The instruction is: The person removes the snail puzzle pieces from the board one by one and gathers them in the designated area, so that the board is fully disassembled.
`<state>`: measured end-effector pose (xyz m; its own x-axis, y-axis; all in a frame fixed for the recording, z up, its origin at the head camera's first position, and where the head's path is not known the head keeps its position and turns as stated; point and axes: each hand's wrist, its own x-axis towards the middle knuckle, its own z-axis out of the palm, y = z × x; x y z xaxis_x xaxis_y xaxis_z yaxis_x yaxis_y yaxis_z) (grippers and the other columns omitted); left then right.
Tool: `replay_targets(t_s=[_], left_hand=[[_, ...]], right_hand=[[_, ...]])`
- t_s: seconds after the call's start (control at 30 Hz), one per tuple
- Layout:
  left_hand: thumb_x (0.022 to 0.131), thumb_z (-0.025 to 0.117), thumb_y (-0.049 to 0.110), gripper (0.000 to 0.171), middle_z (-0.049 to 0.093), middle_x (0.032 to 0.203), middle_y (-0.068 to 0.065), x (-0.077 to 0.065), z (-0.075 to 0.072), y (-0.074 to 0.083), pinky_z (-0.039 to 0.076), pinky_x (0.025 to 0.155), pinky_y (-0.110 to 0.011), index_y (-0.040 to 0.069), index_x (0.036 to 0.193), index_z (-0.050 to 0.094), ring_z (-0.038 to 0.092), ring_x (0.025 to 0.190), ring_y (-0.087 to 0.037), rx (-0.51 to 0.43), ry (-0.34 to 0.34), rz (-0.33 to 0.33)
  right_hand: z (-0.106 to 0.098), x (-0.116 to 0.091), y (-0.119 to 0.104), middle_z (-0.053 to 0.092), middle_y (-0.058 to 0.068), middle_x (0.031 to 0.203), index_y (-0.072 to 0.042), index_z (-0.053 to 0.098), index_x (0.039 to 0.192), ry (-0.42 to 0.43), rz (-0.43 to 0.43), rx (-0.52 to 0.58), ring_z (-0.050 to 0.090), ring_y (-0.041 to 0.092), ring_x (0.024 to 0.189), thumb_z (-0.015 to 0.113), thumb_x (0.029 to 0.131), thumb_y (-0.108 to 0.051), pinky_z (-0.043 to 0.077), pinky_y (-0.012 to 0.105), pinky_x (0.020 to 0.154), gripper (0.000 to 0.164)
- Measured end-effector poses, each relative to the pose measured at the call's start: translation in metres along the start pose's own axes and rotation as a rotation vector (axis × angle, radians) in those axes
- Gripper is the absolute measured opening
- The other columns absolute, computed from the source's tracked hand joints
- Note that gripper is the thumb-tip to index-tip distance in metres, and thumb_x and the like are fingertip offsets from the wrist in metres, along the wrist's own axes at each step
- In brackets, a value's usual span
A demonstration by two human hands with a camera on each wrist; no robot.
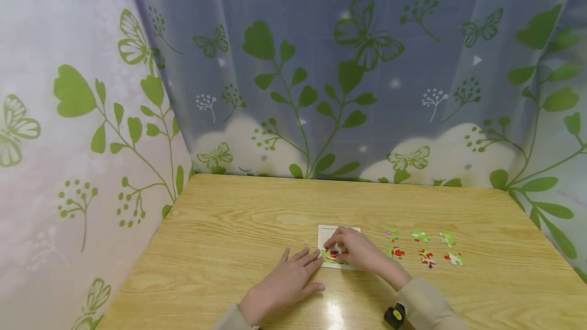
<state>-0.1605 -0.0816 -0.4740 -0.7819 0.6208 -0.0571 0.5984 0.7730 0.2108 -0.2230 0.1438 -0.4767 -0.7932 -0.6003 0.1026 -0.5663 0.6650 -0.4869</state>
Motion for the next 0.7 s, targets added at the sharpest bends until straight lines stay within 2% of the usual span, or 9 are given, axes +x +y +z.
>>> replay_targets(t_s=[0.57, 0.7], left_hand=[[0.101, 0.052, 0.054, 0.067, 0.043, 0.158, -0.003, -0.0011, -0.0002, -0.0004, 0.03, 0.117, -0.062, 0.01, 0.151, 0.048, 0.037, 0.148, -0.027, 0.011, -0.01, -0.002], [0.101, 0.053, 0.054, 0.067, 0.043, 0.158, -0.003, -0.001, -0.0001, -0.0009, 0.03, 0.117, -0.062, 0.01, 0.151, 0.048, 0.038, 0.148, -0.027, 0.011, -0.01, 0.002]], right_hand=[[-0.0005, 0.0023, -0.0027, 0.06, 0.0, 0.096, -0.01, 0.075, 0.107, -0.02, -0.006, -0.022, 0.046, 0.008, 0.076, 0.079, 0.083, 0.002, 0.04, 0.024, 0.065, 0.027], [0.0004, 0.003, -0.0026, 0.06, -0.001, 0.096, -0.011, 0.074, 0.104, -0.015, -0.029, -0.05, 0.049, 0.009, 0.078, 0.079, 0.081, 0.003, 0.044, 0.025, 0.068, 0.027]])
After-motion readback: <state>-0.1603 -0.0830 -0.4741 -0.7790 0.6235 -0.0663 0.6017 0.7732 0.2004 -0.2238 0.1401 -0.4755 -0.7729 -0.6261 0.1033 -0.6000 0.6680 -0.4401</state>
